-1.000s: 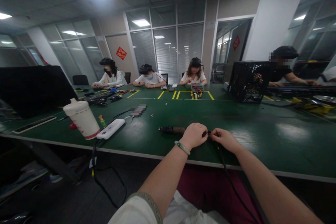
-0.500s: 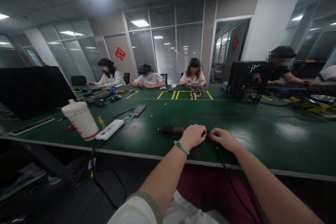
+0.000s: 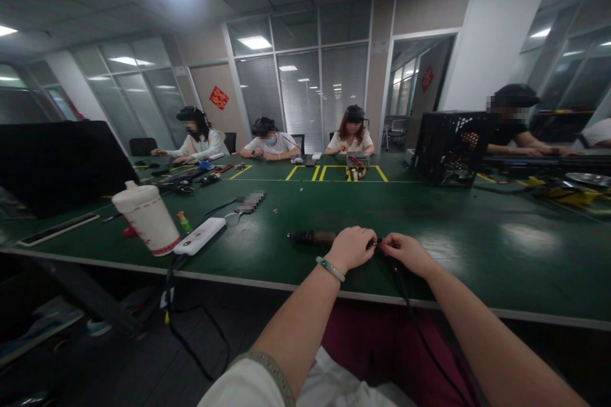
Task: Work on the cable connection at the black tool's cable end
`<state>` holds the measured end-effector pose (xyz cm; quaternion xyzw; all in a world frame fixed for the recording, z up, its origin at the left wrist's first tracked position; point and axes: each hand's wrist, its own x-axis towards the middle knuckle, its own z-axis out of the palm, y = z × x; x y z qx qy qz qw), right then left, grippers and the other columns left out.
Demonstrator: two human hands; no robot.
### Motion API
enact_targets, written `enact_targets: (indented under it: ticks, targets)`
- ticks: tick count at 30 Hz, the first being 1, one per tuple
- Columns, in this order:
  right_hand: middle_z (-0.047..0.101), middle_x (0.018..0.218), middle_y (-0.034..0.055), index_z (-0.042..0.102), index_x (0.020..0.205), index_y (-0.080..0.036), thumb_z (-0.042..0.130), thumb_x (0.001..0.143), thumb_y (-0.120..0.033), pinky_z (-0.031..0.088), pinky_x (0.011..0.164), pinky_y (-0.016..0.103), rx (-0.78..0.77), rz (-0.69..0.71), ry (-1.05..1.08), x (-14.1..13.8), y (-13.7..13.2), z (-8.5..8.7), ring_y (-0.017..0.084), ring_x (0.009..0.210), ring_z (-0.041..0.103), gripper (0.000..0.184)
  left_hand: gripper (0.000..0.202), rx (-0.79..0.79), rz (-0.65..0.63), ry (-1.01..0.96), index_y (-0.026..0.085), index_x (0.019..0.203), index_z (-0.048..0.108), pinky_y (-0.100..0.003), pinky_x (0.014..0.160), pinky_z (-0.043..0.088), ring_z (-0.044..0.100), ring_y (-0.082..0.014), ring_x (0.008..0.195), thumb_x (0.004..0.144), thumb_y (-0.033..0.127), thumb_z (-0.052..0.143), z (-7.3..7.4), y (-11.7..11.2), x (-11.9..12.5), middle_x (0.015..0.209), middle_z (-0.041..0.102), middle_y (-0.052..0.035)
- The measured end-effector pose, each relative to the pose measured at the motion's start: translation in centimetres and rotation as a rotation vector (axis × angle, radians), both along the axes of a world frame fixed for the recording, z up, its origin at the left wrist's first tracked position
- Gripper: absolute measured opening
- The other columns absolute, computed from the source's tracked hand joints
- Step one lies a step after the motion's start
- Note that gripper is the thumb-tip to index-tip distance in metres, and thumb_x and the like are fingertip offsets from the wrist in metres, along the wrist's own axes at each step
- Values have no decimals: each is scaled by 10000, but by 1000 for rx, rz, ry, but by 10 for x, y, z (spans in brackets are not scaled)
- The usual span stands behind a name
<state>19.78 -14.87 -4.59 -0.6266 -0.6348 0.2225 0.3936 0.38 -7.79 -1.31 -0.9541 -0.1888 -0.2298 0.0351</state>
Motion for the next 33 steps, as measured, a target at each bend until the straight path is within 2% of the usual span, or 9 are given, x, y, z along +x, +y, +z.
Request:
enact_targets:
  ticks: [4,10,16,21,27,33]
  targets:
    - [687,716,10,651,784,-196,596,788,-395,453,631,261,2,-7,-7,0,1,-1,167,677,611,206,113,-14,-17,19,213,962,608,-324,845,455,573,-185,924,866,238,553,0,1,0,956,643,-20]
    - [693,721,10,650,791,-205,594,789,-422,461,636,261,-18,-16,-6,0,1,0,169,681,619,224,153,-12,20,9,204,999,586,-332,833,462,576,-198,912,883,294,540,1,-1,-1,935,632,-35]
    - [682,705,7,645,792,-201,595,791,-407,447,611,249,-21,-7,3,-1,0,0,162,660,608,212,94,-16,-23,-7,215,951,594,-321,839,456,570,-189,916,872,234,548,-1,1,0,943,641,-14]
    - [681,715,4,641,784,-201,592,801,-407,446,625,251,-9,-12,-17,0,0,-1,160,670,607,212,146,-25,-4,-17,214,1002,582,-325,838,458,571,-195,920,866,263,562,-1,1,0,945,634,-24]
    - [695,730,9,647,799,-203,595,802,-398,453,641,255,-12,-6,-19,1,0,0,169,691,623,201,95,-17,3,-11,211,948,588,-324,835,455,567,-192,904,874,258,551,-2,2,1,925,635,-20]
    - [692,731,11,645,794,-194,603,796,-408,455,642,250,-6,-21,-23,3,4,-7,165,683,617,218,124,-5,7,20,213,982,584,-321,831,458,565,-192,915,874,259,545,-1,1,0,952,634,-23]
